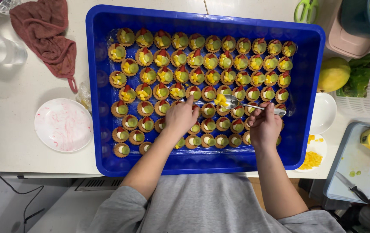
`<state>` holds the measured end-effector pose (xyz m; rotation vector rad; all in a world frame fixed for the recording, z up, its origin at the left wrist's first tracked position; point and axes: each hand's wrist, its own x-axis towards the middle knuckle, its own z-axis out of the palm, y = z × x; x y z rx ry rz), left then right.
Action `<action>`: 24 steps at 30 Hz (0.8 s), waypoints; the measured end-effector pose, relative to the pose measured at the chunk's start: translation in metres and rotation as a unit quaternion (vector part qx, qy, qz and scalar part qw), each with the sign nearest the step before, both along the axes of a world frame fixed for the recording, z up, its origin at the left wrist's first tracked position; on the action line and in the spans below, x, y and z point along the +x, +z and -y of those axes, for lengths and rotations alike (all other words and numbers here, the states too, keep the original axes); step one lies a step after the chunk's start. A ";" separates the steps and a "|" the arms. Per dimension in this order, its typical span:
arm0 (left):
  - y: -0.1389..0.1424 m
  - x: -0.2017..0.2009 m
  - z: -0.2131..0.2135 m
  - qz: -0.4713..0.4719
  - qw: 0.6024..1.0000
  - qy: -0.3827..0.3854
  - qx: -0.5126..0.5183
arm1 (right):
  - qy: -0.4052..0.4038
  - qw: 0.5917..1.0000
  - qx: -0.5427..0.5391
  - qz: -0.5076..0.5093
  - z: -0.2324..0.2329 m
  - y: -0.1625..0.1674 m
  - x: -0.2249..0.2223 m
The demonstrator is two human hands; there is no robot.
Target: The person decorates fruit tarts by using a spoon to place small pieces of yellow fruit onto individual tart shells filled with cream and grapes, which are arranged in a large blue tray.
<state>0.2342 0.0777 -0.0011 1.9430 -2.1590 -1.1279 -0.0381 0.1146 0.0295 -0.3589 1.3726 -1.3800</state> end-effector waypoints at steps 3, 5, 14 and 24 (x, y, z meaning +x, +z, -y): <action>0.003 -0.003 0.001 0.001 1.000 0.001 -0.005 | 0.008 1.000 0.002 -0.007 0.001 -0.002 0.001; 0.005 -0.003 -0.001 -0.002 1.000 0.004 -0.013 | 0.014 1.000 0.006 -0.005 0.002 -0.005 0.004; 0.008 0.018 -0.012 -0.102 0.989 0.092 -0.055 | 0.072 0.997 0.007 -0.018 0.013 -0.029 0.034; 0.002 0.013 -0.020 -0.118 0.989 0.056 -0.069 | 0.112 0.991 0.006 -0.077 0.026 -0.037 0.058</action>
